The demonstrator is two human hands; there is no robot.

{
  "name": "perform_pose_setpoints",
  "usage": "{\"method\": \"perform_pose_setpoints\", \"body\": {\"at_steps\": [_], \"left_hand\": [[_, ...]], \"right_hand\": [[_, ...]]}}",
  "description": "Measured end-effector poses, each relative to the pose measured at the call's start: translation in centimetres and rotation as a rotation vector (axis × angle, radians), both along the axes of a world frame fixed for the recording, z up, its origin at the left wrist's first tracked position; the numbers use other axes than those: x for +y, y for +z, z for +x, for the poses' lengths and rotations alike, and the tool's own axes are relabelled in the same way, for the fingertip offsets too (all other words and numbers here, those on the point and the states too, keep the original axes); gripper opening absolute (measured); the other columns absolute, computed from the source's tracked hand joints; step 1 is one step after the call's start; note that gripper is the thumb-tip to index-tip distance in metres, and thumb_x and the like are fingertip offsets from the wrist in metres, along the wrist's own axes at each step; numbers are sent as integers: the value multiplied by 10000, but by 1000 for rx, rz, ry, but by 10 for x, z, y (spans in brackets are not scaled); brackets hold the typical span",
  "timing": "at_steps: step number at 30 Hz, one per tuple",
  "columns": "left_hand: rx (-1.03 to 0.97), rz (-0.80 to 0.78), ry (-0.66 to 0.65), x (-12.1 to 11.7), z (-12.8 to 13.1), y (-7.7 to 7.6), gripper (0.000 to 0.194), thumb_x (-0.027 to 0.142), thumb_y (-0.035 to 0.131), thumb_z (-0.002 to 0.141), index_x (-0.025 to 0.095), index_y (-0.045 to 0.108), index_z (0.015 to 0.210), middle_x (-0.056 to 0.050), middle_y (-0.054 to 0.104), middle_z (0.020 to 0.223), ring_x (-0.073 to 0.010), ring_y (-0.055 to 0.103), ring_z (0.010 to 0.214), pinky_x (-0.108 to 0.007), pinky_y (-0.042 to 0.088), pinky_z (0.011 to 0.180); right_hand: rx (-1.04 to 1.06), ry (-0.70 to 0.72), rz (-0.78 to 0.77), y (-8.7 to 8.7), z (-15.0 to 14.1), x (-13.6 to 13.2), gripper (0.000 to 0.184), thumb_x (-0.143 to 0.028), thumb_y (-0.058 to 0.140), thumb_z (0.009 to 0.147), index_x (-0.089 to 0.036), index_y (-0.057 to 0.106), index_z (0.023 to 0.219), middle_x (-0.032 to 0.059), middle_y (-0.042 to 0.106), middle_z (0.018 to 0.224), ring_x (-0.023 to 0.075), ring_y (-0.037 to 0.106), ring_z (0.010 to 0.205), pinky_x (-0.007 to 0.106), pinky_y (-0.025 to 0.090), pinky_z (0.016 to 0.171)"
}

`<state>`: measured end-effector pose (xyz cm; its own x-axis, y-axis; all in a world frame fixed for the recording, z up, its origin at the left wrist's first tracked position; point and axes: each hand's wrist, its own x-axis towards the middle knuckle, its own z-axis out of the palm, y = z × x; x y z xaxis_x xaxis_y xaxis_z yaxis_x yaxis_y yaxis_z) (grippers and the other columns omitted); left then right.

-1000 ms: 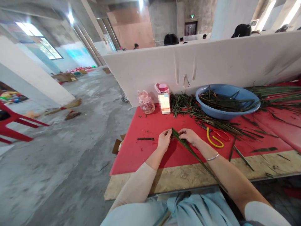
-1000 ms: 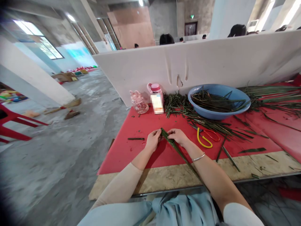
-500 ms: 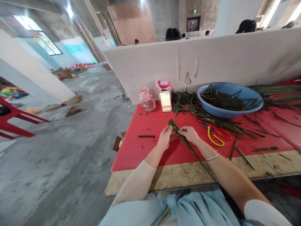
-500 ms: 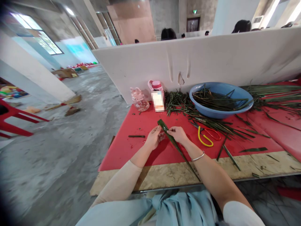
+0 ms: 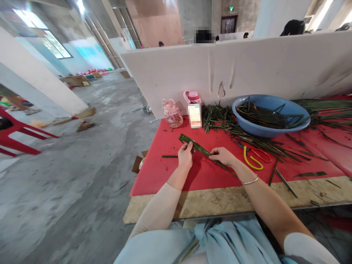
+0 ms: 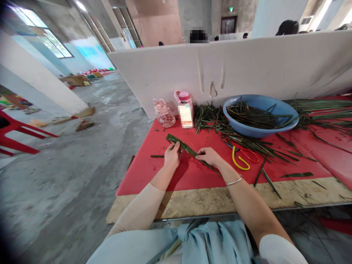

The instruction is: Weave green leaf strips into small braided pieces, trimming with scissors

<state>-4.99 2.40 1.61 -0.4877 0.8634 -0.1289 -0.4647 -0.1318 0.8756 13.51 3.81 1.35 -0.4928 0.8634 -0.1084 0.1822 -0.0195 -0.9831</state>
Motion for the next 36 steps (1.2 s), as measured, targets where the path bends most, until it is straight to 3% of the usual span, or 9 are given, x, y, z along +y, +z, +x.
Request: {"method": "perform_pose_setpoints", "body": {"at_steps": [5, 10, 15, 19, 23, 26, 29, 33, 36], "left_hand": [[49, 45, 48, 2, 1, -7, 423, 446, 816, 509, 150, 544, 643, 63, 495, 561, -53, 450, 495, -193, 393, 485], [-46, 23, 9, 2, 3, -10, 412, 408, 826, 513, 162, 545, 686, 64, 524, 601, -51, 472, 510, -197, 415, 519], [-110, 21, -218, -6, 14, -10, 422, 349, 841, 513, 163, 611, 814, 14, 629, 733, -85, 568, 608, -225, 464, 605], [-50, -76, -371, -13, 23, -13, 422, 365, 830, 533, 145, 675, 858, -11, 645, 713, -106, 579, 621, -228, 465, 601], [81, -57, -246, -10, 21, -19, 442, 437, 792, 574, 136, 707, 886, -31, 667, 740, -124, 586, 655, -230, 468, 600], [95, -22, -136, -7, 19, -20, 453, 470, 772, 589, 141, 714, 894, -47, 685, 808, -134, 597, 688, -227, 465, 581], [88, 5, -110, -8, 20, -20, 441, 461, 766, 600, 150, 713, 907, -55, 695, 861, -146, 617, 738, -225, 471, 588], [156, -12, -317, -14, 24, -20, 397, 390, 807, 561, 135, 717, 852, -51, 689, 739, -144, 617, 650, -231, 462, 579], [176, -26, -390, -14, 27, -21, 372, 389, 814, 546, 117, 710, 777, -56, 682, 692, -142, 611, 603, -250, 470, 603]], "right_hand": [[-167, -35, 158, 0, 1, 5, 214, -365, 637, 686, -155, 656, 724, -29, 586, 547, 101, 468, 507, 224, 332, 513], [-284, -76, 329, 0, 4, 8, 210, -353, 610, 731, -161, 692, 751, -3, 613, 564, 117, 486, 523, 230, 331, 520], [-243, -60, 395, 1, 2, 4, 226, -345, 602, 754, -153, 712, 801, 2, 638, 634, 113, 492, 564, 225, 353, 565], [-223, -3, 446, 1, 2, 3, 222, -334, 591, 773, -152, 711, 814, 0, 644, 661, 111, 504, 592, 221, 359, 589], [-334, 37, 431, 0, 8, 10, 184, -290, 569, 787, -173, 709, 807, -2, 638, 622, 121, 520, 565, 228, 345, 558], [-442, -70, 475, 1, 13, 15, 144, -257, 587, 777, -193, 715, 762, 22, 673, 660, 147, 562, 613, 245, 353, 585], [-473, -142, 554, 4, 16, 16, 145, -235, 584, 791, -206, 725, 771, 43, 705, 733, 166, 593, 678, 259, 366, 633], [-412, -64, 637, 5, 14, 11, 175, -217, 551, 824, -223, 726, 837, 36, 717, 817, 172, 617, 762, 261, 398, 706], [-422, -119, 712, 6, 9, 3, 203, -239, 525, 855, -234, 710, 937, 48, 711, 923, 190, 614, 859, 284, 416, 773]]}}
